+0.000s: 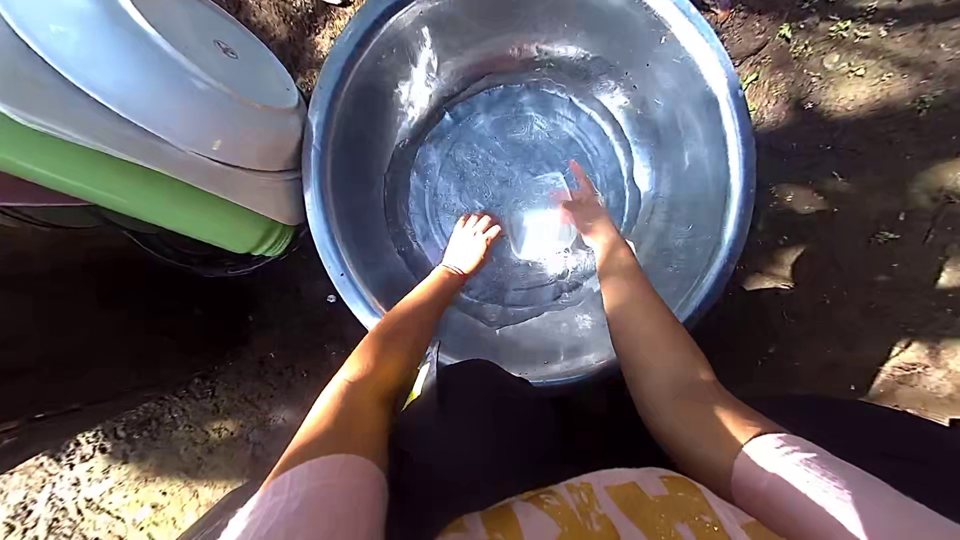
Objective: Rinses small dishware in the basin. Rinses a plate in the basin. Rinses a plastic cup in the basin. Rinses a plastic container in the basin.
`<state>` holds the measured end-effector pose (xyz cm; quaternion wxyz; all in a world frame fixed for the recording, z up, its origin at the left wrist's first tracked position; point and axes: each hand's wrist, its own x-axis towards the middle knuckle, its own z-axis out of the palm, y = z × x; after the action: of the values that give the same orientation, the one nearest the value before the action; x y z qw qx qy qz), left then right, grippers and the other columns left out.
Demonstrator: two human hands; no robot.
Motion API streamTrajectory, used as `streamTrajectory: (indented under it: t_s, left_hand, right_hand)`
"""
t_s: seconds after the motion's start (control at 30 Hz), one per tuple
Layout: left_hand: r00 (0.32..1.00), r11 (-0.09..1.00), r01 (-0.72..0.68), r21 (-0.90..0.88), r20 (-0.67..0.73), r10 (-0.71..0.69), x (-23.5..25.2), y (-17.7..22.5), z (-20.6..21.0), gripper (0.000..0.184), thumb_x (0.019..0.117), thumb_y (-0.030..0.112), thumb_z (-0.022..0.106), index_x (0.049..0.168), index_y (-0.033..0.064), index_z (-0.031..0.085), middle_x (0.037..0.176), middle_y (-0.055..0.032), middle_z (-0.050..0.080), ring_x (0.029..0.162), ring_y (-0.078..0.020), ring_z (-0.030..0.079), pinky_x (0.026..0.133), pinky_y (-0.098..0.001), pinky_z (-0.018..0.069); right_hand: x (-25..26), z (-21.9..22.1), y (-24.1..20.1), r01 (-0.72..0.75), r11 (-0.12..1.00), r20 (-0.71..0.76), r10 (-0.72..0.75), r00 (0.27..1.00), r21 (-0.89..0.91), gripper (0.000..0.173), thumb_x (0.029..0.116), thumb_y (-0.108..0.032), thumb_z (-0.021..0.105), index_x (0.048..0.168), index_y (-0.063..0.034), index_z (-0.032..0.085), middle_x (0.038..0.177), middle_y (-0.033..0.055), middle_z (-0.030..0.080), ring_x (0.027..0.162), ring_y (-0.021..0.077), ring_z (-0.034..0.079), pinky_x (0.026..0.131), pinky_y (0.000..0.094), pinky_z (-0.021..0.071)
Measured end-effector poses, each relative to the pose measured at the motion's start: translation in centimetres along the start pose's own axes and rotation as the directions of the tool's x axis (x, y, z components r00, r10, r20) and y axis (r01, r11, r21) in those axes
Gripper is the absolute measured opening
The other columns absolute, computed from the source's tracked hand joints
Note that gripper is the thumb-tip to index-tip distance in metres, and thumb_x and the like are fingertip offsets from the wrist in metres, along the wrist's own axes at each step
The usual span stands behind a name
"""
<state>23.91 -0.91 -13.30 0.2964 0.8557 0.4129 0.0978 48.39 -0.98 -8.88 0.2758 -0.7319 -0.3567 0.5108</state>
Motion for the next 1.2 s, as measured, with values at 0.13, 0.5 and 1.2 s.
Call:
streamTrajectory:
  t_s: [0.13,0.5,1.2]
  left_hand:
    - [0.59,0.543,0.757,-0.363,0.023,-0.807,0.6,0.1,0.0,0.055,0.0973,0.02,0.063,0.15,0.0086,0.049,0.152,-0.028,0.043,0.142,-0.0464,0.039,0.11,-0.0652,0.0359]
    - [0.699,0.534,0.653,-0.538,0.157,-0.697,-0.5,1.8,-2.4,0.047,0.1011,0.001,0.051,0.147,-0.0038,0.048,0.139,-0.0285,0.057,0.13,-0.0387,0.056,0.111,-0.05,0.0443]
    - [0.921,0.989,0.081,0.125,-0.388,-0.026,-0.4,6.1,-14.0,0.022,0.0943,0.004,0.066,0.115,0.003,0.075,0.116,-0.0188,0.072,0.113,-0.0357,0.068,0.099,-0.0502,0.0528]
  right_hand:
    - [1.0,-1.4,2.7,0.059,0.991,-0.441,-0.105,0.891,-0.117,0.058,0.1031,-0.005,0.052,0.158,-0.0009,0.033,0.145,0.026,0.054,0.126,0.0341,0.061,0.106,0.0456,0.0503]
    - [0.0,9.0,3.7,-0.136,0.874,0.017,0.145,0.989,0.467,0.043,0.1028,-0.007,0.057,0.145,-0.0024,0.05,0.132,0.0153,0.062,0.112,0.0185,0.063,0.096,0.0378,0.0536]
    - [-2.0,-1.1,-10.8,0.651,0.708,0.194,-0.623,0.758,-0.271,0.038,0.094,0.003,0.058,0.13,0.0137,0.057,0.134,0.0343,0.057,0.122,0.0398,0.06,0.106,0.0487,0.0468]
